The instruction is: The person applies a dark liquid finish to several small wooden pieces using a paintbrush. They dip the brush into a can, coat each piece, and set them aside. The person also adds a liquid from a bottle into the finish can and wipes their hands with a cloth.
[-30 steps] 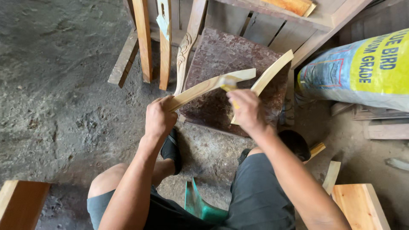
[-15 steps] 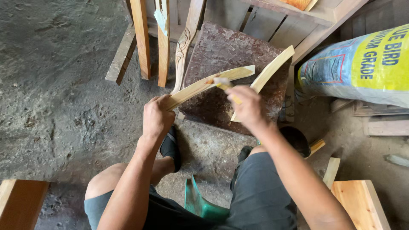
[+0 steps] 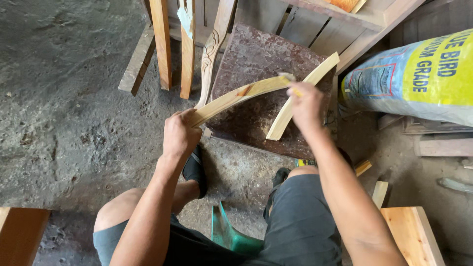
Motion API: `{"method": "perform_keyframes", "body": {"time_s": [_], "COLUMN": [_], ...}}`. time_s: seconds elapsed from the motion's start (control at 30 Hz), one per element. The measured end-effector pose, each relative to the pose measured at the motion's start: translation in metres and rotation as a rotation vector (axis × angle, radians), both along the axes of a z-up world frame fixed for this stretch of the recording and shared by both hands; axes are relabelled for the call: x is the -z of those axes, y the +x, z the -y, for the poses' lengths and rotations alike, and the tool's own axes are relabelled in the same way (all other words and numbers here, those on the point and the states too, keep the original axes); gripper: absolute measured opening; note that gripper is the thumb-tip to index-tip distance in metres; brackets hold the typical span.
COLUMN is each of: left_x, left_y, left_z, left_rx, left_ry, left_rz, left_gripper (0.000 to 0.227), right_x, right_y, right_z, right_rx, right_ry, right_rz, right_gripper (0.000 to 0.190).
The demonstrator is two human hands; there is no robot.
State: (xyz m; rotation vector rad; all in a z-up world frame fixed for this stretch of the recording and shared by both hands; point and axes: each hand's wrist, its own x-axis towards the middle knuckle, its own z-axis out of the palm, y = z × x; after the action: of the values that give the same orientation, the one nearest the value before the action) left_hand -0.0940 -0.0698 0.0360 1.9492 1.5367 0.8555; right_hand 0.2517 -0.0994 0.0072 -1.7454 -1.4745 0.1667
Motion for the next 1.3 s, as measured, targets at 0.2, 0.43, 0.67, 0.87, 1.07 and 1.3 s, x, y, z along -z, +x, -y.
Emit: {"method": "perform_keyframes", "body": {"time_s": [0.2,0.43,0.67,0.87,1.07,1.3], "left_x": [-0.006,-0.018,-0.017,-0.02,-0.016,-0.015], "left_y": [-0.002,-0.003,-0.007,-0.008,-0.014,-0.016], "left_z": [0.002,-0.007,-0.006,-0.014,-0.019,-0.015], "left_rx": [-0.008,-0.079,-0.091,-0.13,-0.114,-0.091], "left_ry": [-0.084,-0.167,-0.204,-0.277,-0.377,-0.255], "left_rz": [0.038,0.081,0.117,0.091,0.153,0.301], "left_gripper": [0.038,0.034,0.036,0.041,0.042,0.045], "right_x": [-0.022,-0.017,-0.008,-0.02,-0.04,-0.066], "right_y": [-0.005,-0.07,-0.078,-0.095,-0.094,-0.126], "right_z": [-0.001,0.008,0.006,0.012,0.014,0.03], "right_rx": [0.066,-0.5,-0.437,-0.697,-0.512,-0.619], "right_ry": [0.176,0.297,0.228,0.445,0.399,0.421], "right_rz": [0.068,0.138,0.107,0.127,0.24,0.16], "right_gripper": [0.017,0.011,0.01,0.007,0.012,0.015]}}
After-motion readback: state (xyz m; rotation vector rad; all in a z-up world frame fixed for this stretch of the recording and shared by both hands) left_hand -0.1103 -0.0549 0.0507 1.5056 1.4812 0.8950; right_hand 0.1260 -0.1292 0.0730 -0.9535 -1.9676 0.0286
